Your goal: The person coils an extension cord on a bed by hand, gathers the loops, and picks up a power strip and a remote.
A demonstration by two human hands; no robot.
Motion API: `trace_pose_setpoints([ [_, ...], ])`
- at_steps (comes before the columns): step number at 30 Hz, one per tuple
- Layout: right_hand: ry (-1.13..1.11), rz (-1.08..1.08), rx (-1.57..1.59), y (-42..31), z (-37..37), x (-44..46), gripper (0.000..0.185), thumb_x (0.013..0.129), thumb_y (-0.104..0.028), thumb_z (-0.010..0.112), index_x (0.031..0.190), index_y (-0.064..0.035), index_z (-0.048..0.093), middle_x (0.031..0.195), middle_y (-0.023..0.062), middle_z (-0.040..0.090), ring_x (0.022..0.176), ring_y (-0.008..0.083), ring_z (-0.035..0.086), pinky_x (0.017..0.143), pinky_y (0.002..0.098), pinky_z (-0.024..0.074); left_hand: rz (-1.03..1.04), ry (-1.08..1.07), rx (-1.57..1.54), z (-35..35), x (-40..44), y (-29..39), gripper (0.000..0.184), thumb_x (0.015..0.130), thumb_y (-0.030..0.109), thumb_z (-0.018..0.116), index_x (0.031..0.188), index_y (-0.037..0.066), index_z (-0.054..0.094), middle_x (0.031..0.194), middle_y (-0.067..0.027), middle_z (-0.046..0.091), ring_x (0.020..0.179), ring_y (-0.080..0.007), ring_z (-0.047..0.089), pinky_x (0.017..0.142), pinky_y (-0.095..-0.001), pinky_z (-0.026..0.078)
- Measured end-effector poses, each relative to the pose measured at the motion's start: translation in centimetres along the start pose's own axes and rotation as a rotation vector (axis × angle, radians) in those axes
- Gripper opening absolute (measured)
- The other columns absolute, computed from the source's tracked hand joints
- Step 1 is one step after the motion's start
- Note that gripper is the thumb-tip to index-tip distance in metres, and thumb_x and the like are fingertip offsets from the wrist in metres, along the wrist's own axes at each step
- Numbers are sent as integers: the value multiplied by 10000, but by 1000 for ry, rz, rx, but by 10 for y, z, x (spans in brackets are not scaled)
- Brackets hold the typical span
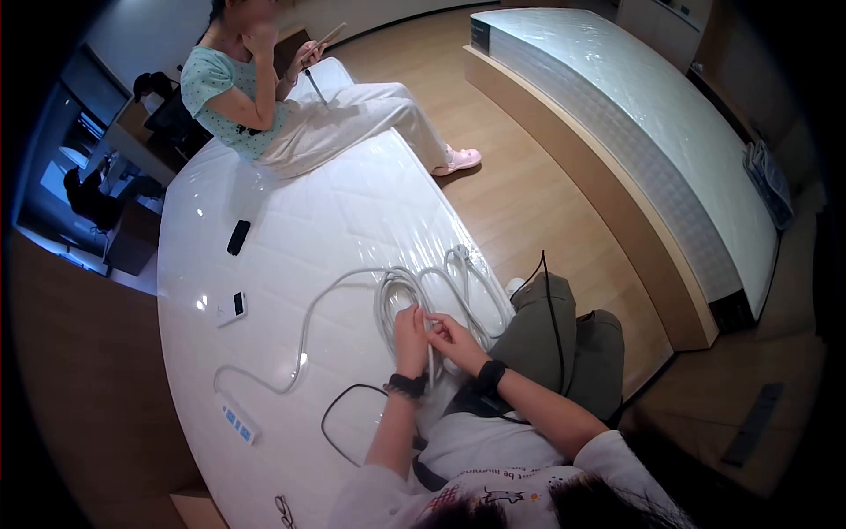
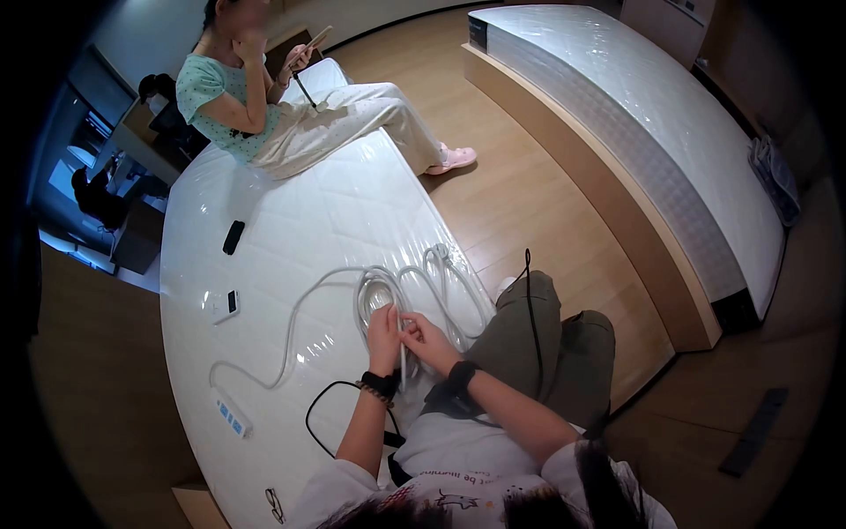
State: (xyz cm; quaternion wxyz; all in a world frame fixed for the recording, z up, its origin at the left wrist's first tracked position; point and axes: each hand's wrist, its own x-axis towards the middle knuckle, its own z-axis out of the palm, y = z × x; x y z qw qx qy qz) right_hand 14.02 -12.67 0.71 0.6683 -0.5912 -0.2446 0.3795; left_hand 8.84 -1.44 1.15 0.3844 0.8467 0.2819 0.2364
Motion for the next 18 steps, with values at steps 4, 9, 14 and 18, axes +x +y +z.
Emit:
trace_pose_setpoints([
  [4, -5, -80, -38, 3, 5, 0, 368, 862, -123, 535, 1196, -13, 424, 845, 20, 483, 708, 61, 458, 647, 199, 407, 50, -70, -9, -33, -14, 8, 169, 851, 70, 487, 948, -26, 587, 953, -161, 546, 896, -292, 528, 775, -355, 422],
  [9, 44, -230, -287, 5, 11, 4, 346, 865, -144, 518, 1172, 2, 451, 881, 75, 483, 724, 115, 470, 674, 231, 415, 91, 61, 99, -15, -28, -7, 164, 788, 65, 534, 929, 9, 594, 971, -125, 532, 933, -294, 476, 810, -394, 379],
  [14, 110, -274, -325, 13, 9, 11, 351, 855, -147, 520, 1169, 1, 465, 865, 90, 509, 723, 154, 496, 692, 254, 427, 89, 17, 283, 2, -23, -17, 223, 785, 130, 548, 985, 35, 577, 1022, -151, 514, 993, -310, 457, 850, -431, 347],
  [18, 78, -4, -144, -12, 9, 11, 361, 819, -84, 543, 1164, -1, 474, 805, 74, 518, 718, 150, 506, 703, 251, 431, -7, -24, 219, -10, -17, -24, 347, 756, 188, 606, 1057, 27, 544, 1128, -219, 471, 1084, -361, 416, 918, -434, 322],
])
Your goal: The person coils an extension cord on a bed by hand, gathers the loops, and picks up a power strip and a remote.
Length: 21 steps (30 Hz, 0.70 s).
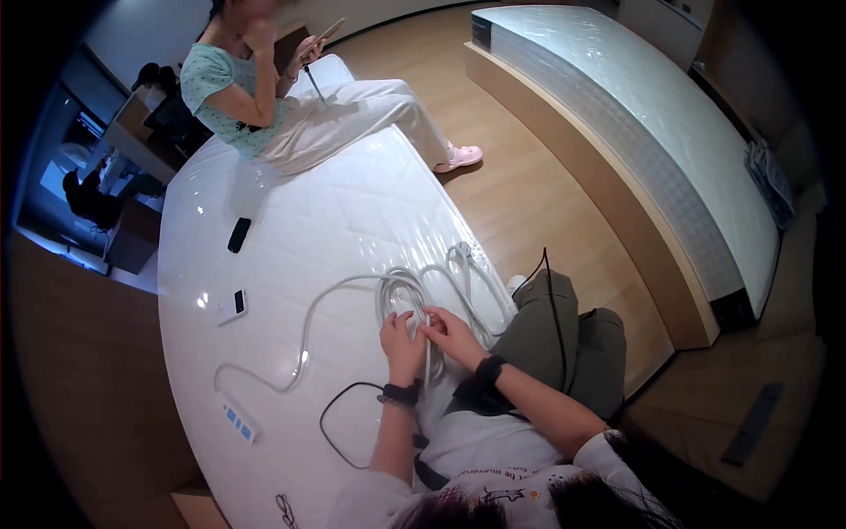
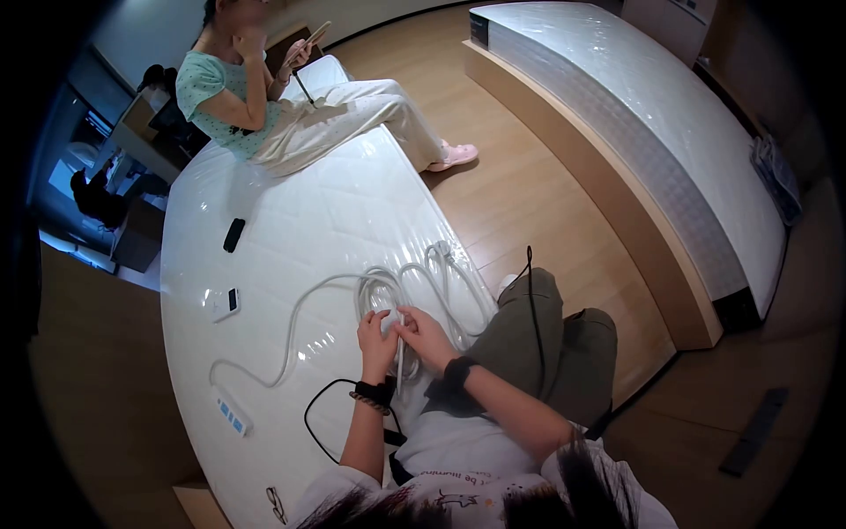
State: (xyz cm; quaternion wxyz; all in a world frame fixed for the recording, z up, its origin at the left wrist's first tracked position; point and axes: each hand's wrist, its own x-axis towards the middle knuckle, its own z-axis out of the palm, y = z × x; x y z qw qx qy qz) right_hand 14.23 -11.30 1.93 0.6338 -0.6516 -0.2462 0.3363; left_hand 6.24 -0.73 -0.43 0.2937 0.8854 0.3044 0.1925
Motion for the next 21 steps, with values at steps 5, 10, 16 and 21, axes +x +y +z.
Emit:
trace_pose_setpoints([
  [5, 75, -22, -97, 3, -1, 6, 409, 752, 13, 524, 1159, -1, 480, 860, 111, 521, 735, 184, 524, 708, 270, 438, 46, -217, -117, -24, -5, -10, 514, 731, 195, 665, 1164, 3, 464, 1281, -250, 331, 1195, -386, 324, 994, -413, 281],
  [10, 147, -279, -460, 6, 7, 9, 449, 702, 44, 494, 1149, -6, 492, 1054, 181, 495, 845, 298, 529, 744, 349, 444, 147, -253, -58, -20, -20, -19, 620, 759, 280, 625, 1242, -25, 384, 1348, -265, 233, 1262, -413, 212, 1014, -501, 192],
  [16, 166, -389, -1020, 28, 11, 16, 438, 718, -93, 518, 1150, -28, 503, 1205, 163, 445, 922, 293, 486, 743, 377, 422, 139, -294, 186, -5, -33, -14, 687, 805, 360, 524, 1323, -12, 270, 1401, -240, 149, 1313, -409, 73, 992, -612, 58],
  [21, 81, -292, -1186, 24, 9, 11, 469, 740, -142, 519, 1199, -61, 470, 1225, 149, 429, 948, 265, 477, 777, 389, 398, 134, -347, 327, -7, -34, -7, 696, 824, 385, 487, 1344, 1, 229, 1412, -224, 137, 1318, -405, 50, 991, -609, 8],
])
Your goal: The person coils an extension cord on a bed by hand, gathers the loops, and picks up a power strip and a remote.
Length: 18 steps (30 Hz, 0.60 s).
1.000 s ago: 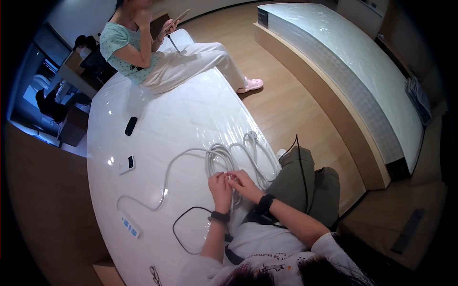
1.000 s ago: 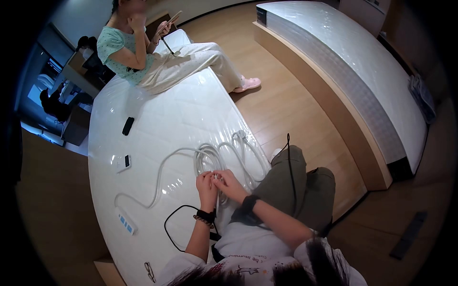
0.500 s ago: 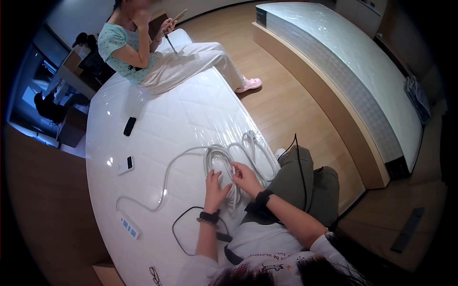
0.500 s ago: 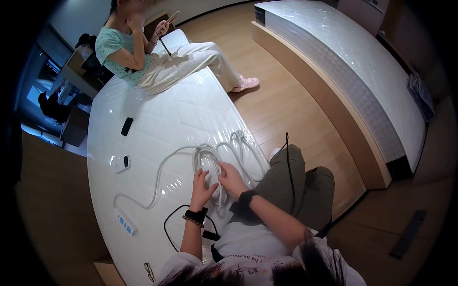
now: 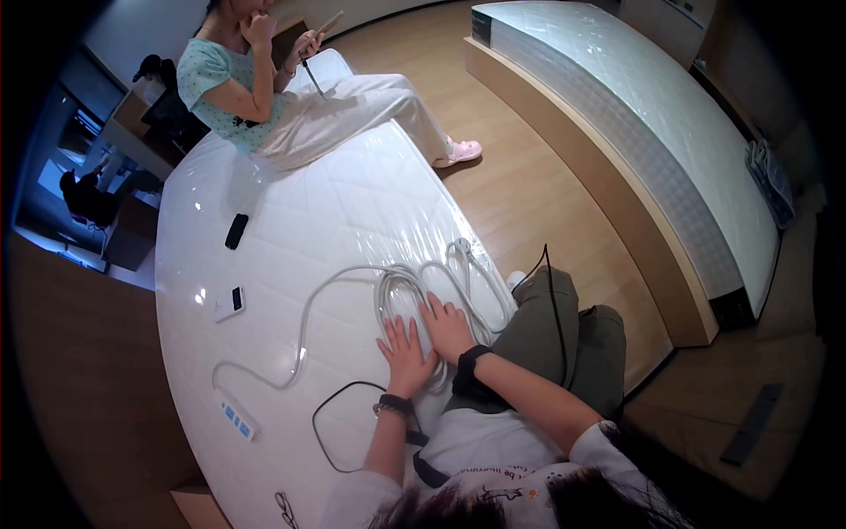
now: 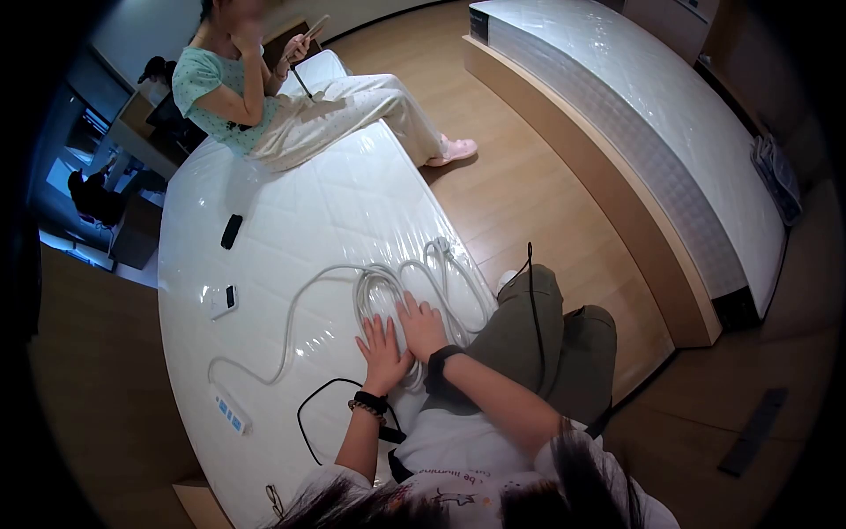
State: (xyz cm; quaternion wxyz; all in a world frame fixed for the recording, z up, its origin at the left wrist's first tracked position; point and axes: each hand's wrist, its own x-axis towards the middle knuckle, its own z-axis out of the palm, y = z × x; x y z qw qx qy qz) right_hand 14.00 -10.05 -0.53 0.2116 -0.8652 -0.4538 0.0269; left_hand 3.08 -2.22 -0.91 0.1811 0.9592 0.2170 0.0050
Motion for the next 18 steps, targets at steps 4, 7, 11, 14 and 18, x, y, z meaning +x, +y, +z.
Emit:
trace_pose_setpoints([
  [4, 167, 45, 41, 1, -29, 7, 478, 747, -151, 555, 1203, -47, 452, 1200, 148, 437, 958, 272, 467, 804, 398, 379, -33, -49, -97, -14, -1, 10, 644, 864, 363, 429, 1346, -9, 217, 1416, -204, 152, 1322, -385, 63, 991, -608, 2],
  [7, 250, 241, 109, 14, -57, 3, 472, 745, -153, 584, 1178, -19, 452, 1123, 145, 468, 986, 288, 457, 822, 396, 366, 24, -16, -105, -16, -10, 23, 609, 884, 340, 398, 1349, -8, 211, 1417, -195, 159, 1322, -375, 79, 988, -612, 6],
  [11, -80, 381, 344, 42, -45, 0, 347, 735, -147, 599, 1030, -8, 480, 1028, 162, 481, 972, 316, 490, 745, 422, 444, 10, 43, -38, -1, -4, 35, 586, 885, 319, 405, 1355, 21, 221, 1411, -203, 165, 1316, -374, 102, 978, -629, 24],
  [14, -123, 358, 319, 48, -41, 0, 353, 746, -136, 597, 1051, -8, 473, 1023, 190, 500, 901, 346, 524, 752, 400, 456, -32, 86, 13, 6, -4, 40, 564, 876, 296, 421, 1360, 69, 241, 1400, -214, 182, 1307, -378, 127, 970, -639, 41],
  [18, 10, 372, 101, 40, -36, -2, 302, 754, -131, 585, 1009, -6, 481, 905, 184, 543, 792, 351, 561, 729, 410, 458, -90, 161, 46, 12, 0, 43, 540, 860, 254, 435, 1360, 130, 270, 1376, -223, 227, 1286, -385, 177, 970, -635, 54],
])
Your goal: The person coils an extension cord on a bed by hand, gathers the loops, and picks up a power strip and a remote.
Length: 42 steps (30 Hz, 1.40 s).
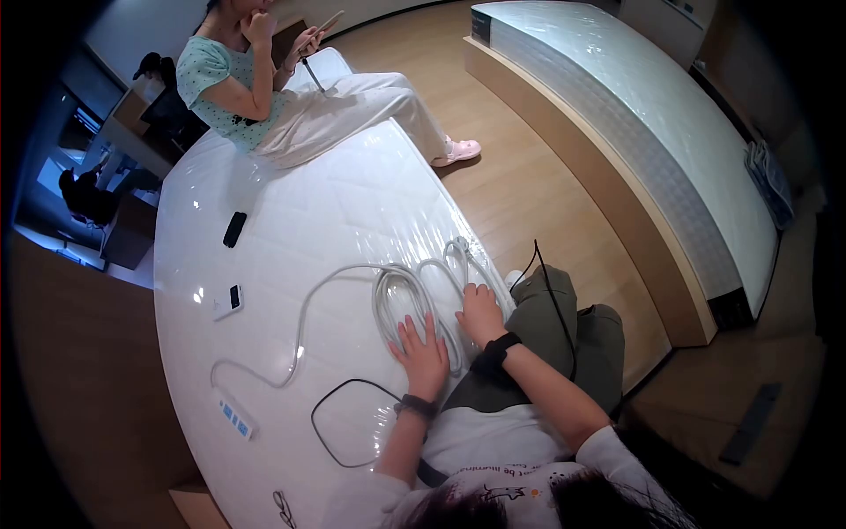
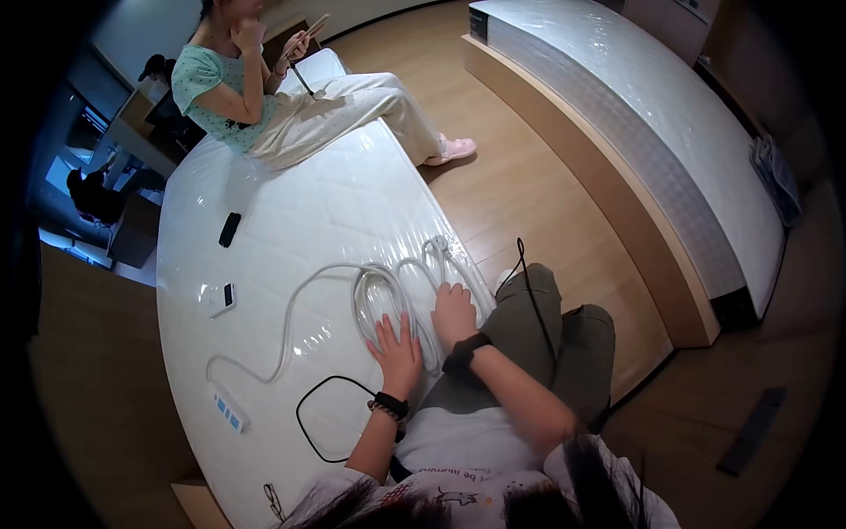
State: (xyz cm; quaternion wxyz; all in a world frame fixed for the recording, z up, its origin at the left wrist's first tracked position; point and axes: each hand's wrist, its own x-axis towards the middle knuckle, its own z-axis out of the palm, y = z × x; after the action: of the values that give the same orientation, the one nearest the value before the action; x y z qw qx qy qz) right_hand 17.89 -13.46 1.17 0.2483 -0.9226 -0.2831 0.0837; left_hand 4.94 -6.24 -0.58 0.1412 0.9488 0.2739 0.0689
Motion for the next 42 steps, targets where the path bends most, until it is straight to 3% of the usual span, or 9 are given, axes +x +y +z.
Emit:
trace_pose_setpoints([
  [11, -272, 76, 1146, -23, -37, -10, 175, 895, -147, 481, 1011, -32, 417, 683, -20, 436, 549, 42, 405, 460, 205, 350, -90, 17, -3, 14, 2, 0, 529, 840, 236, 443, 1341, 131, 308, 1360, -221, 260, 1276, -370, 209, 989, -609, 59],
  [18, -242, -88, 1070, -68, 3, -25, 190, 884, -131, 468, 1009, 5, 425, 795, 90, 516, 725, 143, 501, 657, 261, 424, -71, 133, -289, 23, -1, -18, 448, 843, 200, 458, 1274, 95, 394, 1293, -203, 347, 1243, -344, 269, 1000, -571, 85],
  [21, -262, -87, 1096, -77, 8, -24, 201, 883, -141, 472, 1007, 12, 433, 804, 105, 528, 731, 159, 510, 677, 276, 433, -196, -9, -938, 10, 3, -36, 369, 856, 215, 471, 1197, 75, 450, 1243, -183, 395, 1194, -320, 316, 995, -505, 162],
  [24, -244, -39, 1164, -85, 12, -26, 199, 889, -146, 469, 1013, 6, 441, 771, 74, 519, 715, 133, 498, 680, 270, 432, -627, -24, -1576, 10, 16, -27, 312, 877, 246, 465, 1125, 56, 473, 1198, -154, 425, 1140, -272, 344, 975, -433, 214],
  [27, -279, 41, 1230, -88, 6, -24, 191, 897, -146, 453, 1013, 5, 449, 731, 44, 506, 684, 103, 483, 655, 255, 428, -354, 409, -629, 25, 7, -15, 270, 889, 257, 460, 1011, 20, 505, 1039, -126, 508, 996, -252, 444, 901, -371, 319],
  [30, -208, 67, 1390, -76, 10, -16, 187, 906, -146, 431, 1005, 11, 456, 701, 27, 491, 640, 81, 465, 603, 231, 416, -145, 385, -696, 6, 8, -21, 249, 887, 240, 478, 921, -4, 514, 868, -114, 542, 801, -262, 494, 761, -335, 395],
  [34, -216, 155, 1368, -49, 13, -5, 193, 913, -144, 402, 997, 22, 456, 693, 32, 500, 595, 81, 467, 576, 209, 421, -357, 91, -1091, 7, 11, -45, 214, 890, 200, 496, 865, -12, 501, 761, -112, 537, 701, -196, 484, 637, -309, 386],
  [37, -270, 244, 1312, -42, 12, -4, 202, 925, -148, 374, 1025, 18, 431, 748, 70, 558, 637, 106, 531, 628, 225, 457, -421, 27, -1203, -34, 10, -36, 204, 921, 189, 444, 858, 4, 499, 812, -37, 542, 755, -82, 477, 697, -199, 386],
  [42, -307, 252, 1333, -42, 32, -12, 221, 943, -166, 341, 1049, 24, 381, 911, 152, 597, 759, 157, 596, 675, 252, 478, -485, 11, -1301, -28, 4, -59, 212, 935, 172, 399, 859, -17, 458, 874, -138, 610, 825, -163, 595, 745, -256, 446],
])
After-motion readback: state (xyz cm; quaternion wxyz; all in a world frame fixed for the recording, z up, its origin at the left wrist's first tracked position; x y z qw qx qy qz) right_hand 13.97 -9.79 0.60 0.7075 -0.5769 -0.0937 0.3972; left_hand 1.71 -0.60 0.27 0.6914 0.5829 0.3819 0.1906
